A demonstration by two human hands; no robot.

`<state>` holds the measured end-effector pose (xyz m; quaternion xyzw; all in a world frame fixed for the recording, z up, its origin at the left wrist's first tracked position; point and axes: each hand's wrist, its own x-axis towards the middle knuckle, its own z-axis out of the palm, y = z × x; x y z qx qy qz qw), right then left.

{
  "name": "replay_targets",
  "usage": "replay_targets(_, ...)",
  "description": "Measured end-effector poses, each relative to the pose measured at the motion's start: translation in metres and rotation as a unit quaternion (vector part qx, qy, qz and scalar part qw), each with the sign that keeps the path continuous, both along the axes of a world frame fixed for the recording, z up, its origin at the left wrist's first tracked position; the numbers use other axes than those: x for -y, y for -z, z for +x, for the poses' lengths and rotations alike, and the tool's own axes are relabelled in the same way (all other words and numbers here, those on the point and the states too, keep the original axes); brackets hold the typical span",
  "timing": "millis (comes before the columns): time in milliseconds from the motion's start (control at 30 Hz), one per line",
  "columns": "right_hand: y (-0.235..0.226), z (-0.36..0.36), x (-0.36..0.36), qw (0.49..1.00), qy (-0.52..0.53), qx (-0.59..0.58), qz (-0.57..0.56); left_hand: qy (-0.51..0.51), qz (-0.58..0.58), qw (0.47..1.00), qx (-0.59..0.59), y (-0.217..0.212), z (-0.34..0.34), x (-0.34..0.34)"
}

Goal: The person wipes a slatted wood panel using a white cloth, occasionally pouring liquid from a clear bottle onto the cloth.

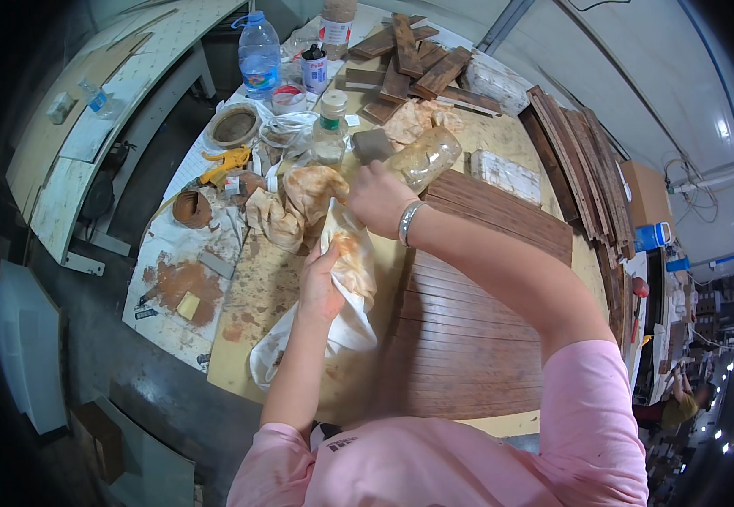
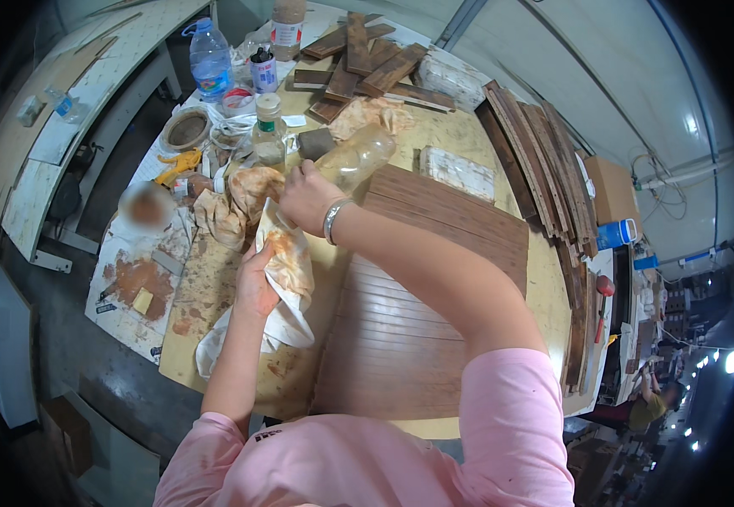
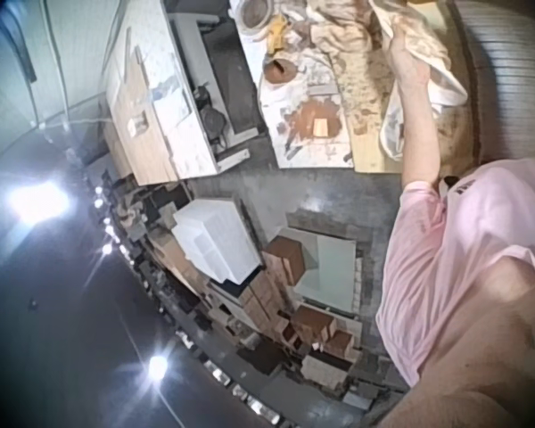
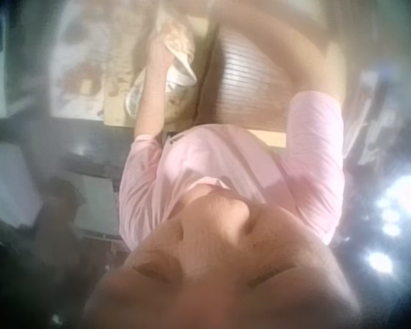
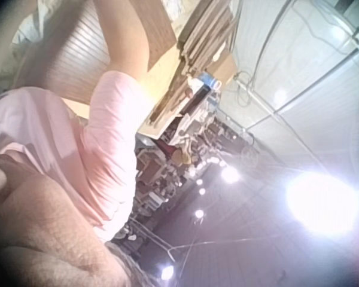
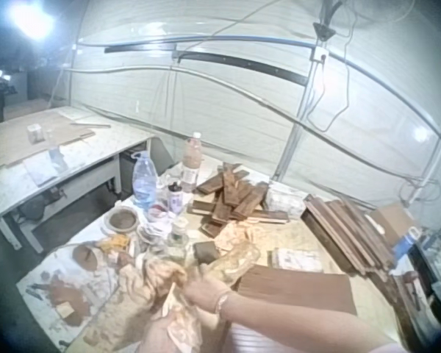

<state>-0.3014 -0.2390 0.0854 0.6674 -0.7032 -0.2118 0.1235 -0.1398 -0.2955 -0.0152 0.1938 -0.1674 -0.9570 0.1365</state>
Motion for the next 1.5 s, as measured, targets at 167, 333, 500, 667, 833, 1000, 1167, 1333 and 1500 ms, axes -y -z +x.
replay_targets(167, -0.006, 0.001, 0.003, 1.000, 0.021, -0.009, 0.021, -0.001, 0.009, 1.000, 0.006, 0.003, 0.005, -0.001)
replay_targets(333, -0.002, -0.011, 0.000, 0.999, 0.027, -0.001, -0.016, -0.003, 0.002, 1.000, 0.007, 0.003, 0.007, -0.001)
replay_targets(500, -0.001, -0.017, 0.004, 0.982, 0.061, 0.122, -0.128, -0.004, -0.006, 1.000, 0.028, -0.009, 0.007, -0.003)
replay_targets(667, -0.002, -0.027, 0.026, 0.791, 0.218, 0.402, -0.406, 0.000, -0.021, 0.999, 0.047, -0.011, 0.016, 0.002)
replay_targets(833, 0.025, -0.055, 0.028, 0.562, 0.247, 0.643, -0.458, 0.006, -0.040, 0.998, 0.047, -0.017, 0.016, -0.002)
replay_targets(1000, 0.031, -0.095, -0.021, 0.688, 0.197, 0.594, -0.367, 0.057, -0.057, 0.996, 0.022, -0.033, 0.002, -0.005)
replay_targets(1167, 0.051, -0.150, -0.178, 0.749, 0.490, 0.359, -0.265, 0.264, -0.434, 0.853, 0.116, -0.058, -0.036, -0.042)
replay_targets(1333, 0.098, -0.125, -0.289, 0.803, 0.499, 0.162, -0.282, 0.320, -0.853, 0.374, -0.174, -0.036, -0.052, -0.113)
replay_targets(1500, 0.092, -0.118, -0.286, 0.784, 0.523, 0.169, -0.288, 0.235, -0.914, 0.331, 0.022, -0.043, -0.176, -0.068)
